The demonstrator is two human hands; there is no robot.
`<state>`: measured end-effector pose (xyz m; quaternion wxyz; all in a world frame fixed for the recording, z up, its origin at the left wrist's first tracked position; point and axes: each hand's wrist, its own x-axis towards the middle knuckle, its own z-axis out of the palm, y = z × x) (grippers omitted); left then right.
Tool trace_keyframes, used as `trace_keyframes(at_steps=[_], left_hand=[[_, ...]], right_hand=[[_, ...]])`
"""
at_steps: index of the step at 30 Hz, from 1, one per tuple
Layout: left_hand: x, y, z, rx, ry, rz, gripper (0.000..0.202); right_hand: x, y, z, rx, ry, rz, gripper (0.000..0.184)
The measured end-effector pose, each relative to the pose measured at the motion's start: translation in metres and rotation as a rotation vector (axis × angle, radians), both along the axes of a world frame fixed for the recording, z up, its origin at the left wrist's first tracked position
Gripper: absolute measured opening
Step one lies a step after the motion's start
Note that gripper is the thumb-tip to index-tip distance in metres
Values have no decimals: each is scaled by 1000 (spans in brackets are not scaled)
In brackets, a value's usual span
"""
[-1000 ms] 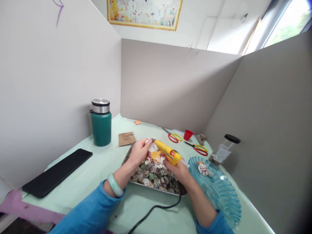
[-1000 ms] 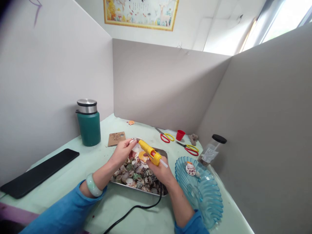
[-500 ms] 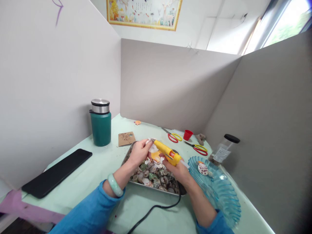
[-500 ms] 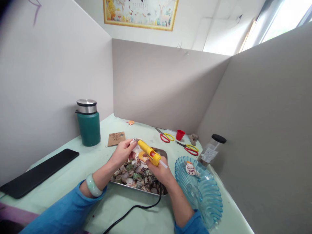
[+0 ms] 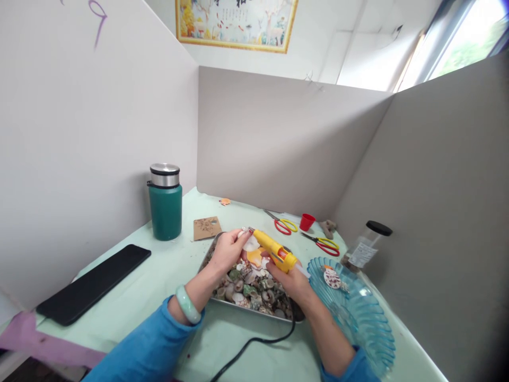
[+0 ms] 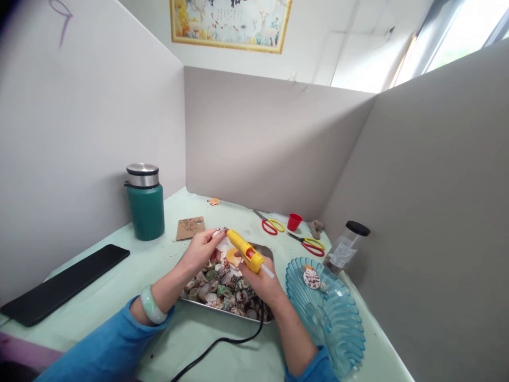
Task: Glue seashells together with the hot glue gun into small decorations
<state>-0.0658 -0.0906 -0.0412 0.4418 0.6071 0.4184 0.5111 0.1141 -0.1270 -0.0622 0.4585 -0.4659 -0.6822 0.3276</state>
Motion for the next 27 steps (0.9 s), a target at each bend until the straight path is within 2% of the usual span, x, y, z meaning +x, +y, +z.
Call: trace_keyframes(at_steps=[10,20,27], left_hand=[[0,1,-1,-20,-9,-6,34],[-1,1,1,6,20,-27,35],[0,-1,3,14,6,-7,35]], right_hand=[[2,1,-3,62,-64,8,27],[0,-1,6,105,-161,12,25],[0,-4,7,60,-81,16,26]])
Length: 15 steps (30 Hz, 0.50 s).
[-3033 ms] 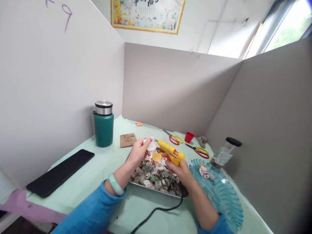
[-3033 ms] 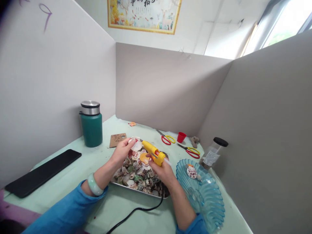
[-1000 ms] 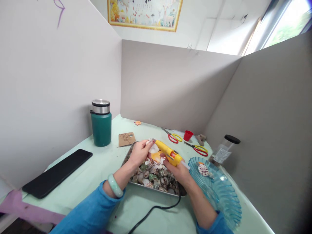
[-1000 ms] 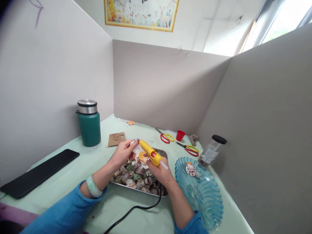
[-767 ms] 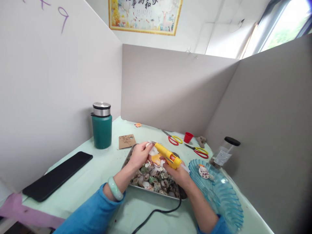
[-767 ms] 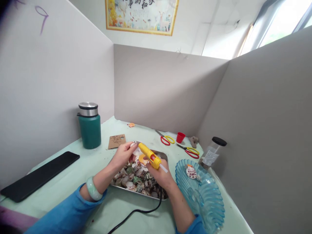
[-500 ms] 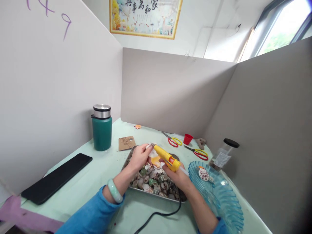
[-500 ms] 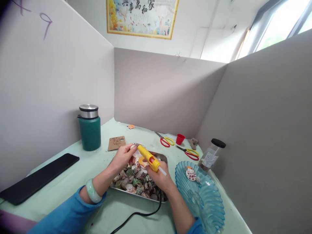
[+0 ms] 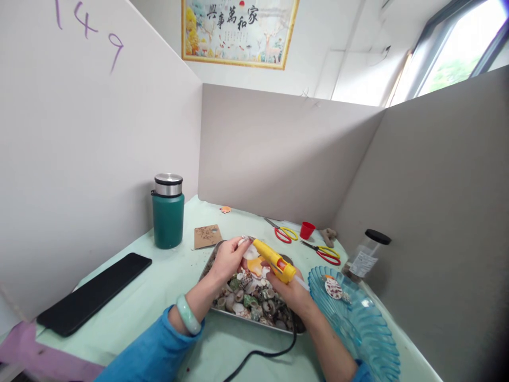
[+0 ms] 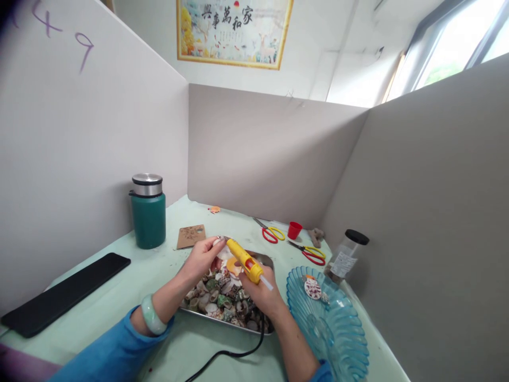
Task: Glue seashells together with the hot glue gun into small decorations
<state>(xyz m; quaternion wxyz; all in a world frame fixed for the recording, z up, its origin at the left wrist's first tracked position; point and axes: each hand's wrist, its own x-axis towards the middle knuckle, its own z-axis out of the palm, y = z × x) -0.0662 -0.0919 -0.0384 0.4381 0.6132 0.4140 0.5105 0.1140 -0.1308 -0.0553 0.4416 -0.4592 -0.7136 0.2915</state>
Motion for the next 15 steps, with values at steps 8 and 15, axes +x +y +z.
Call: trace_keyframes(at_steps=[8,15], left_hand=[[1,0,1,-7,13,2,35],[-1,3,-3,-15,25,-16,34]], right_hand=[[1,2,-3,56,-27,-23,27],[1,3,-3,165,-94,4,23]])
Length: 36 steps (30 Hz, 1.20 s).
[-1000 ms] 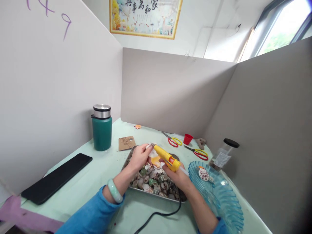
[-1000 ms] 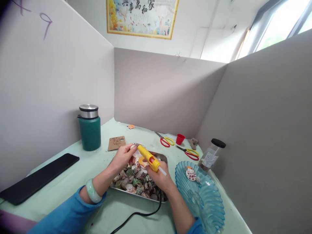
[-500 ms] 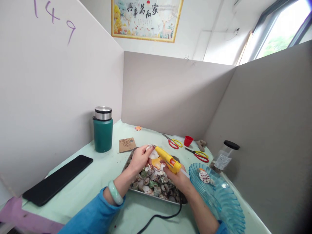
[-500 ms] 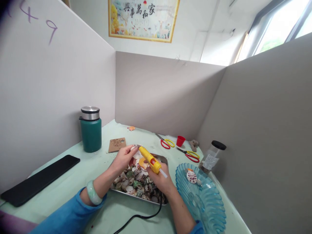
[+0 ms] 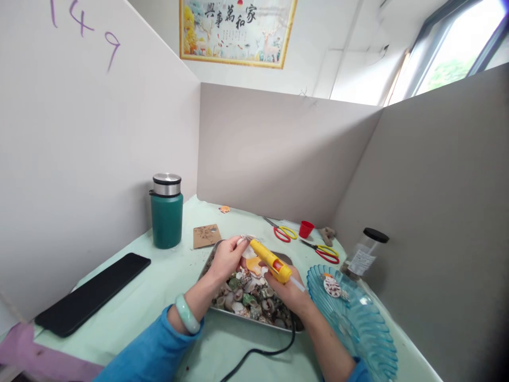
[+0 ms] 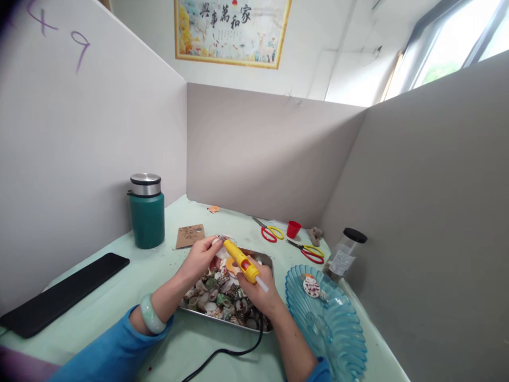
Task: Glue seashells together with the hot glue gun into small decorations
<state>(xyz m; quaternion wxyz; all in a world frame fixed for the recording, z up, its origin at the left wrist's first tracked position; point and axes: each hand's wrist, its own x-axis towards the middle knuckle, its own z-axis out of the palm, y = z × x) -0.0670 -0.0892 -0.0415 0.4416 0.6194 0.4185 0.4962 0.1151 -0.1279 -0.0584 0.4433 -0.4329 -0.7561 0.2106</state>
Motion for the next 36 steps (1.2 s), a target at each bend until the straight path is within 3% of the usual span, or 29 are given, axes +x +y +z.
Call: trace_keyframes(at_steps=[9,30,36], left_hand=[[0,-3,5,2,9,15,33],[1,0,-1,-17,-57,-52,34],[0,0,-1,-18,-55,-15,37]], right_hand=[[0,3,-5,-15,17,-10,25],[1,3,-5,-38,22,-29,24],[2,2,-8,-55,44,-14,25]])
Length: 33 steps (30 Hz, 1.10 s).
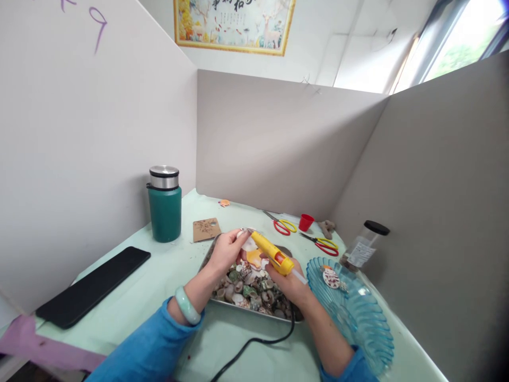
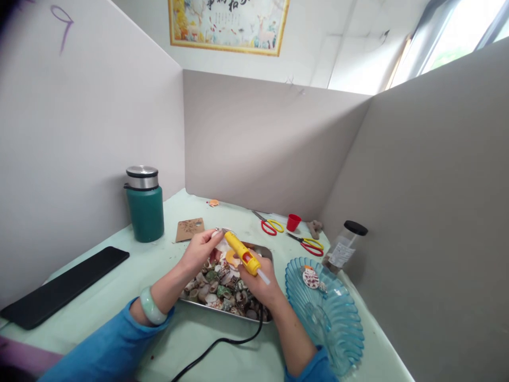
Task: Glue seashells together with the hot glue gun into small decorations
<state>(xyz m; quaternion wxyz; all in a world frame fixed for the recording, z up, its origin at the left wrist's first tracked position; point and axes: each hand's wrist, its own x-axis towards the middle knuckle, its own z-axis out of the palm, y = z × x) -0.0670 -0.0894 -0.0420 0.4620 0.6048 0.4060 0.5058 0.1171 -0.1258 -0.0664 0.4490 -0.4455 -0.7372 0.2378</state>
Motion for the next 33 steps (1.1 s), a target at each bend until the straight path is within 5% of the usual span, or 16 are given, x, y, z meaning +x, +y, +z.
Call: trace_keyframes(at_steps=[33], left_hand=[[1,-2,1,65,74,58,26]], right_hand=[[-2,-2,5,39,-36,-6,25]])
